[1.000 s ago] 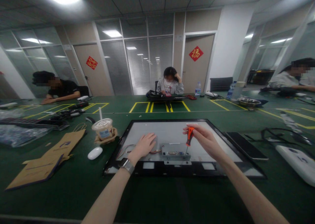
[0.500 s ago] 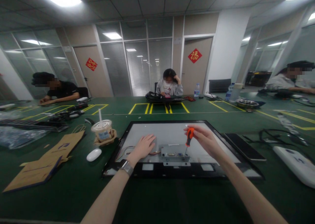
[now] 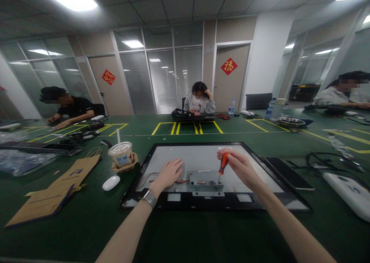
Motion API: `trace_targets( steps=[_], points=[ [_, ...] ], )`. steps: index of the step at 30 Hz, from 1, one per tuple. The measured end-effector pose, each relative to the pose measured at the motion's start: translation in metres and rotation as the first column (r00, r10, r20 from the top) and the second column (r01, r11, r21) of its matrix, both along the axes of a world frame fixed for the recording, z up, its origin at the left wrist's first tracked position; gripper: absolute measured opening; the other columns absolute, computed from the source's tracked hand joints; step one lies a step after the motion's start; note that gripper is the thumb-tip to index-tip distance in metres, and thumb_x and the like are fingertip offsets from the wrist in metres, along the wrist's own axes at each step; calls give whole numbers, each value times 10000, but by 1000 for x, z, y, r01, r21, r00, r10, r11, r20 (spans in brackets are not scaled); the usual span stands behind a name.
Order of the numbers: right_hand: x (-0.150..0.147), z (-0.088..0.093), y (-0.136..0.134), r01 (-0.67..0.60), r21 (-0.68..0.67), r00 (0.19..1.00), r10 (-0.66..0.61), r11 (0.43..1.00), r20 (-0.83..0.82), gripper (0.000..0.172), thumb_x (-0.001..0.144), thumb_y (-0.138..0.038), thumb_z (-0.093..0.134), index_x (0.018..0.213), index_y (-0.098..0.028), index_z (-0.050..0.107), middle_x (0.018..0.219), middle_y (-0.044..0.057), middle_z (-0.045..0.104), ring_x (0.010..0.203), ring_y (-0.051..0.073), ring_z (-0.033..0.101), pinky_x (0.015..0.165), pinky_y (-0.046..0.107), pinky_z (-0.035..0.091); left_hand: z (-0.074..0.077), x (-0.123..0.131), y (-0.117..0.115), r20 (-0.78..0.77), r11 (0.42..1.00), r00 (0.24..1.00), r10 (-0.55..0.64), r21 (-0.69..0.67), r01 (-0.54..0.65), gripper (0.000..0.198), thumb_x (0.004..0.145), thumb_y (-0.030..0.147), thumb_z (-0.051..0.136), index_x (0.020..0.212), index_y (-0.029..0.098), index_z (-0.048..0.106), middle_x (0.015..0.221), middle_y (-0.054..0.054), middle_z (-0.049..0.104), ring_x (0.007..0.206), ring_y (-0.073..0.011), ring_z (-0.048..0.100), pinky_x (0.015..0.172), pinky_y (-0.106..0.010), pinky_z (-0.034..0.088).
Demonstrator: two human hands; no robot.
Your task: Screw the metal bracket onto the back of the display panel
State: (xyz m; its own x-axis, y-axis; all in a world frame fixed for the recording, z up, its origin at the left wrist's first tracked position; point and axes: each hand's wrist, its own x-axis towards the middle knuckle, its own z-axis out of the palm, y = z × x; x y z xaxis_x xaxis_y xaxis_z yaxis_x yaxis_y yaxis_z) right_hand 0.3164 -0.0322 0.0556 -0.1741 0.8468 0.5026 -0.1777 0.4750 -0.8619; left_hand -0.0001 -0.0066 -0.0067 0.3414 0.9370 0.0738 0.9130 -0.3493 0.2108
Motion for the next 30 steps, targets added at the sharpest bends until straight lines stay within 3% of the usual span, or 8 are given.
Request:
trace_targets(
  steps=[4,11,17,25,30],
  points=[
    [-2,0,-2,-106,-57,993,103,993,-55,304,858,-499,694,1019,-260,791,1043,93,764,943,273,702,927,474,528,0,1,0,-2,1000,1000,-4,10,4,497,1038,324,334,1504,197,448,1606,-98,385,1500,-248,331,1241,-492,226],
    [2,-4,1,20,-31,999,-18,999,42,306,803,-458,781,1030,-252,768,934,55,750,899,240,684,880,428,548,-4,-1,3,6,1000,1000,-12,15,12,500,1042,350,329,1507,211,446,1607,-91,385,1501,-251,328,1239,-501,230],
    [3,-6,2,29,-41,999,-28,999,32,324,797,-487,777,1025,-256,766,965,59,742,929,241,675,880,424,548,-6,-2,4,15,1000,1000,-5,11,4,498,1042,364,329,1505,227,450,1611,-83,380,1503,-252,326,1239,-499,229],
    [2,-5,3,97,12,995,-97,995,-5,271,764,-498,795,841,-240,769,871,46,694,824,224,653,783,392,554,1,2,-1,15,1000,1000,-4,0,4,498,1033,335,344,1504,212,447,1614,-94,371,1506,-253,317,1239,-497,224],
    [2,-6,5,105,-8,994,-105,994,-9,291,758,-511,801,873,-245,772,844,38,707,780,212,660,757,381,552,6,4,-4,11,1000,1000,3,-10,-3,504,1027,316,346,1501,182,453,1607,-113,378,1502,-270,325,1236,-511,225]
  ],
)
